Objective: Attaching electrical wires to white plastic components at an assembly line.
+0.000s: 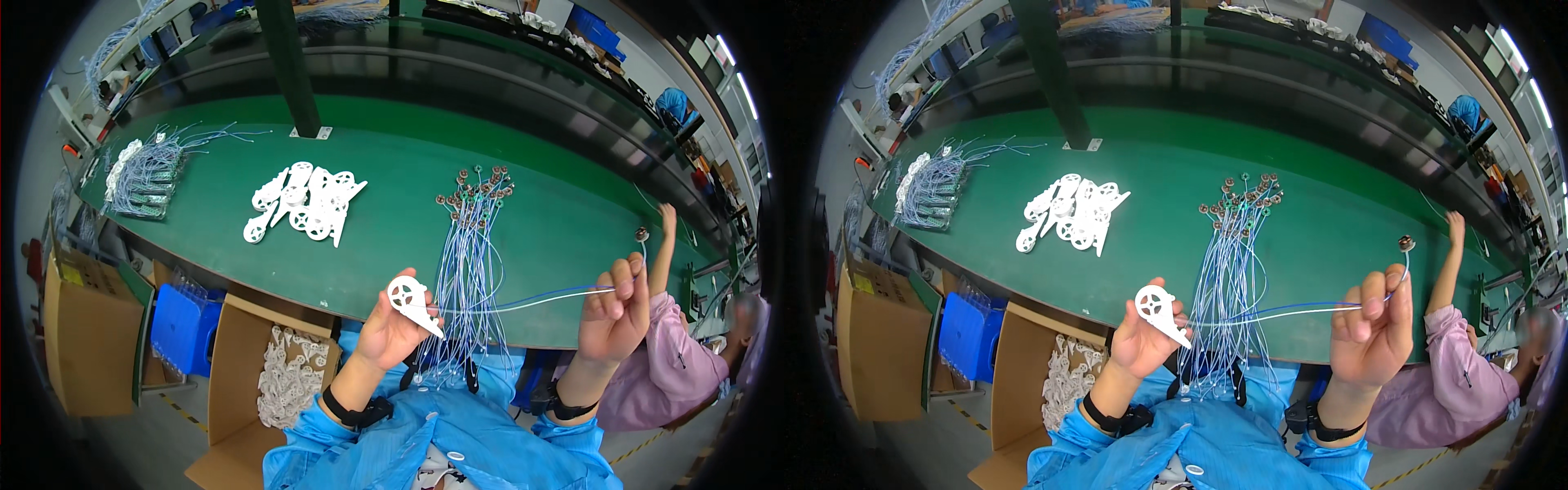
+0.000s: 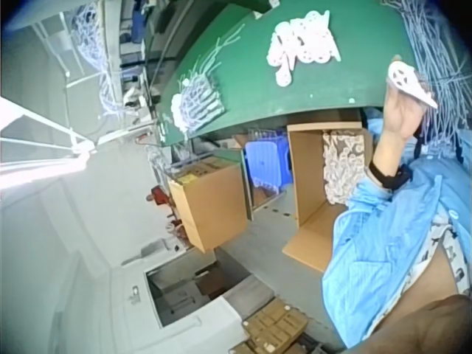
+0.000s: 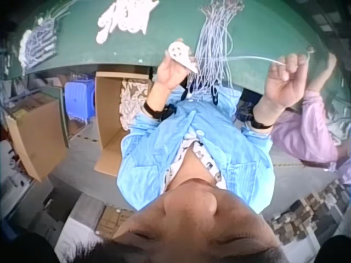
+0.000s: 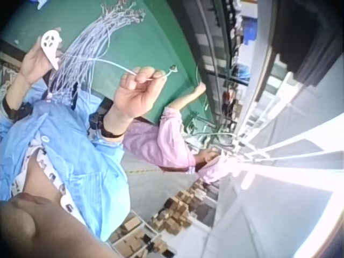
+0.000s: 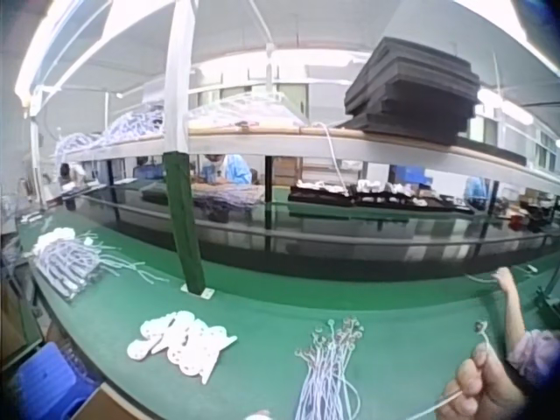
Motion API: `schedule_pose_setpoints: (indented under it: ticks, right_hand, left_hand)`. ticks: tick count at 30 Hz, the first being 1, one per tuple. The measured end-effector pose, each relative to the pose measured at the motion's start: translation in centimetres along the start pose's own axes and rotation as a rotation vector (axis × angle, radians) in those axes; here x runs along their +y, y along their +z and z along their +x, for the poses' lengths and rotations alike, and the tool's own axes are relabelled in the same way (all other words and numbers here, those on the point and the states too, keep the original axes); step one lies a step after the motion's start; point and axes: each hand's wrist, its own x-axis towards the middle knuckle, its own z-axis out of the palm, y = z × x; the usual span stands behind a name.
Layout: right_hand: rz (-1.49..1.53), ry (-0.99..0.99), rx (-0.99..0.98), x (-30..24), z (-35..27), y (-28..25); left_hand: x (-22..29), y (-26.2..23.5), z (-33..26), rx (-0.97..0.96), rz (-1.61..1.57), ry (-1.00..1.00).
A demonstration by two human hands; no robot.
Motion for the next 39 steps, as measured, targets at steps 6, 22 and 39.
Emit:
schedule_pose_setpoints:
  ticks: [6, 22, 39]
  right_hand:
    - [-0.116, -0.052, 0.191, 0.5, -1.5, -1.9]
    - [-0.824, 0.029, -0.321, 10.7, -3.9, 0.6]
    - [-0.053, 0.464, -0.132, 12.3, -4.8, 0.2]
  left_hand:
    - [0.3, 0.4, -0.1, 0.073, -0.004, 0.098]
    - [-1.2, 5.5, -3.1, 0.072, 0.769, 0.356]
    - [-0.8, 8.6, -8.8, 0.151, 0.869, 0.376]
